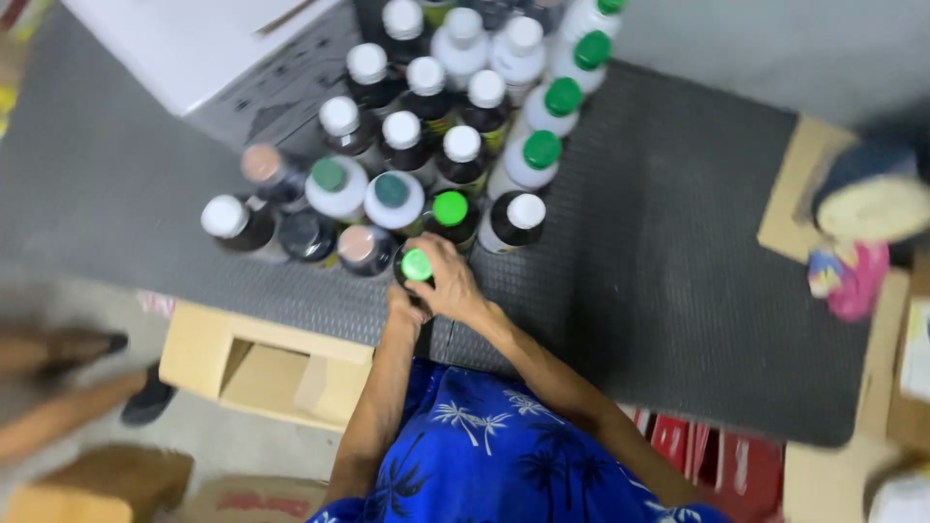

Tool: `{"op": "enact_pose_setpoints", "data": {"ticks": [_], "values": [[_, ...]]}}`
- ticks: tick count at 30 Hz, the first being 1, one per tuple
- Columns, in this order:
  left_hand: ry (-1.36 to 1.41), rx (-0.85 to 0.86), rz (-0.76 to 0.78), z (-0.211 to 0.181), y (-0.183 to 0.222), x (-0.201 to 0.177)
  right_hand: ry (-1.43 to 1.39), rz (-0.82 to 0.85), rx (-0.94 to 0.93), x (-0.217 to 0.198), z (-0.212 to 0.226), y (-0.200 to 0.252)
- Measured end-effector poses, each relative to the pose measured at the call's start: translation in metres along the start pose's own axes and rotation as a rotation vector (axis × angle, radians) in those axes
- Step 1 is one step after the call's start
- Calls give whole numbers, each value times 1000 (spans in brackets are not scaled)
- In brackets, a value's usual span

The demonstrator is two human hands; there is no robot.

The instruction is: Packing various liquid bottles from a table into a cardboard box.

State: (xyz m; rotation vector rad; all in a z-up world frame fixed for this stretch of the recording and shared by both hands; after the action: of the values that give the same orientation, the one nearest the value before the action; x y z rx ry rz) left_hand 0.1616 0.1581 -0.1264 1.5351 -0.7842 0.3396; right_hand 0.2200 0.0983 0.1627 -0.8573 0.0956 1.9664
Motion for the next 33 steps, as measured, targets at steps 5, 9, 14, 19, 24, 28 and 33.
{"op": "enact_pose_setpoints", "data": {"ticks": [5, 9, 14, 19, 24, 28, 33], "values": [[-25, 180, 47, -9, -18, -15, 3, -28, 71, -3, 0, 21], [-66, 152, 74, 6, -5, -3, 50, -92, 97, -27, 9, 48], [-138, -42, 56, 60, 69, 57, 59, -277, 330, -74, 4, 107], [-401, -165, 218, 151, 43, 34, 143, -455, 446, -129, 25, 194], [-669, -409, 283, 272, 93, 22, 171, -686, 675, -181, 52, 315], [-851, -704, 202, 370, 192, 13, 285, -833, 756, -209, 85, 420], [-1112, -979, 264, 478, 275, -27, 488, -1026, 909, -236, 147, 538]]}}
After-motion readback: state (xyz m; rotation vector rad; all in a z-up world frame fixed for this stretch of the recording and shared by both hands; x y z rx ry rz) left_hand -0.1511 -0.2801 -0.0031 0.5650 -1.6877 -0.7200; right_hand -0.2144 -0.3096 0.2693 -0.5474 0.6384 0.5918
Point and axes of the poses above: each hand's wrist, its own y-axis away from the middle knuckle, its own x-axis out of the palm, z = x × y, the point moved 9 cm from there along -y, towards the middle knuckle, and after that the axes turned 3 degrees about y, right-handed, at the moved point
